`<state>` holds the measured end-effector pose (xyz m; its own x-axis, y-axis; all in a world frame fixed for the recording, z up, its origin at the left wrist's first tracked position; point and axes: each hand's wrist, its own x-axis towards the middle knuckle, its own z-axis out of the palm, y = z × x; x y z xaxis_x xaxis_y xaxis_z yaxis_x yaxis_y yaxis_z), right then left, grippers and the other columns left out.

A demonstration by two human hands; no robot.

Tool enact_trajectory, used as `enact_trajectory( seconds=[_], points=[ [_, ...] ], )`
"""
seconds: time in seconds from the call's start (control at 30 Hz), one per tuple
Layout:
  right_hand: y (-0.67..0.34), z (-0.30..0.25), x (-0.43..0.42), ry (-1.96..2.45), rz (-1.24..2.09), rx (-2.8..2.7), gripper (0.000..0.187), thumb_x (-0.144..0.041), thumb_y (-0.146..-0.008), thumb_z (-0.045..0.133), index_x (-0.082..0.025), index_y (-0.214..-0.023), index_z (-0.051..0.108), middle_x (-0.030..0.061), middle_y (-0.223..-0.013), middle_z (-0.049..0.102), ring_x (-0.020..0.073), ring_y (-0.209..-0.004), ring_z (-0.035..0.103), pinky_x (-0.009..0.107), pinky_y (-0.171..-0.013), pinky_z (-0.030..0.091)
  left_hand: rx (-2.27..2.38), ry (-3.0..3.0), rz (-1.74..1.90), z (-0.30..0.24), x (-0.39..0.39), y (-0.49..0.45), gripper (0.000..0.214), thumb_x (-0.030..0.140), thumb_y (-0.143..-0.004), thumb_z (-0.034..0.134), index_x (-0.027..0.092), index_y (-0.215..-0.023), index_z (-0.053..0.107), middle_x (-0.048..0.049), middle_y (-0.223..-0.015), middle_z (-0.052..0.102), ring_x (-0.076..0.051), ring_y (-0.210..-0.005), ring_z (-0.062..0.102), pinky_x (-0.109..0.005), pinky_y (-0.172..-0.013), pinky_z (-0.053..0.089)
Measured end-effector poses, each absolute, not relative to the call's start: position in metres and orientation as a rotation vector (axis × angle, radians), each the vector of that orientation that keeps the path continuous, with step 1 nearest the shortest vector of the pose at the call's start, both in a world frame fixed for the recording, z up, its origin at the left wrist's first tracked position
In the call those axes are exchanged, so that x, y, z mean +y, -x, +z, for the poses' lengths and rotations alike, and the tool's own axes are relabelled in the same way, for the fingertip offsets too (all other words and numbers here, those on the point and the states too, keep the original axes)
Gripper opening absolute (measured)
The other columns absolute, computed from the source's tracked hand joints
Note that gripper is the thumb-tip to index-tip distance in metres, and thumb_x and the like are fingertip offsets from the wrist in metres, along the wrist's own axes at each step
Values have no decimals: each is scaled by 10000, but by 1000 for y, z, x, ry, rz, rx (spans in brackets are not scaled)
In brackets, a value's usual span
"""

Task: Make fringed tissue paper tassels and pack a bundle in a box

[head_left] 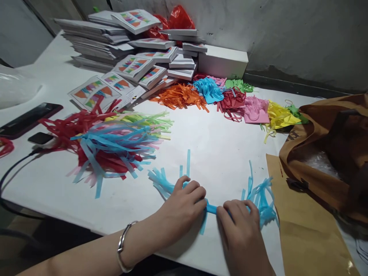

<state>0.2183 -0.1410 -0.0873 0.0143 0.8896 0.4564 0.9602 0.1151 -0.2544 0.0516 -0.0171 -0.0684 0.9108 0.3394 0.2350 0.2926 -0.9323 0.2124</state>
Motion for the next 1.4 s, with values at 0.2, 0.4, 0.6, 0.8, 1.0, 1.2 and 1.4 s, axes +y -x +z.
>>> enact_trajectory(
  seconds=[0.2, 0.4, 0.6, 0.8, 1.0, 1.2, 1.4],
  points=[
    [-213, -92, -136, 1730, -67, -1957, 204, -90, -976, 464, -205, -855, 582, 10, -785, 591, 190, -808, 513, 413, -936, 302, 315, -2976, 426, -72, -13, -49, 102, 147, -923, 642, 196, -833, 640, -2, -845, 623, -218, -892, 533, -510, -1028, 258],
    [-204, -89, -129, 1688, -108, -2027, 293, -48, -970, 369, -195, -793, 549, 20, -748, 551, 190, -738, 463, 382, -878, 308, 341, -2856, 491, -78, -11, -49, 153, 121, -956, 586, 191, -825, 624, 2, -864, 641, -189, -865, 538, -452, -1006, 285],
    [-214, -98, -141, 1768, -23, -1861, 242, -77, -987, 413, -207, -876, 584, 21, -833, 602, 194, -830, 524, 409, -926, 298, 559, -2727, 418, -81, -14, -45, 140, 100, -954, 576, 195, -868, 633, -6, -948, 654, -202, -908, 542, -405, -904, 314],
    [-219, -92, -152, 1975, -48, -1770, 198, -116, -984, 458, -225, -880, 586, 39, -901, 622, 232, -904, 561, 485, -956, 287, 725, -2810, 236, -71, -22, -57, 193, 92, -963, 511, 166, -835, 635, -55, -941, 640, -234, -879, 535, -450, -873, 337],
    [-215, -93, -144, 2096, -134, -1673, 220, -193, -978, 452, -226, -773, 524, 35, -771, 572, 245, -789, 534, 506, -894, 292, 656, -2997, 239, -65, -20, -62, 136, 104, -901, 628, 176, -785, 629, -44, -901, 625, -237, -864, 518, -486, -908, 330],
    [-218, -92, -142, 2020, -83, -1732, 172, -128, -967, 463, -239, -907, 580, 22, -857, 626, 231, -842, 566, 495, -945, 281, 234, -3114, 380, -76, -20, -59, 211, 153, -910, 665, 192, -705, 634, 2, -831, 598, -202, -837, 496, -535, -1100, 200],
    [-210, -88, -142, 1768, -228, -2007, 233, -13, -880, 452, -198, -877, 593, 46, -854, 629, 226, -886, 559, 495, -1051, 275, 208, -3103, 398, -79, -20, -69, 251, 127, -887, 677, 201, -653, 629, 0, -749, 564, -207, -814, 489, -519, -1064, 245]
  ],
)
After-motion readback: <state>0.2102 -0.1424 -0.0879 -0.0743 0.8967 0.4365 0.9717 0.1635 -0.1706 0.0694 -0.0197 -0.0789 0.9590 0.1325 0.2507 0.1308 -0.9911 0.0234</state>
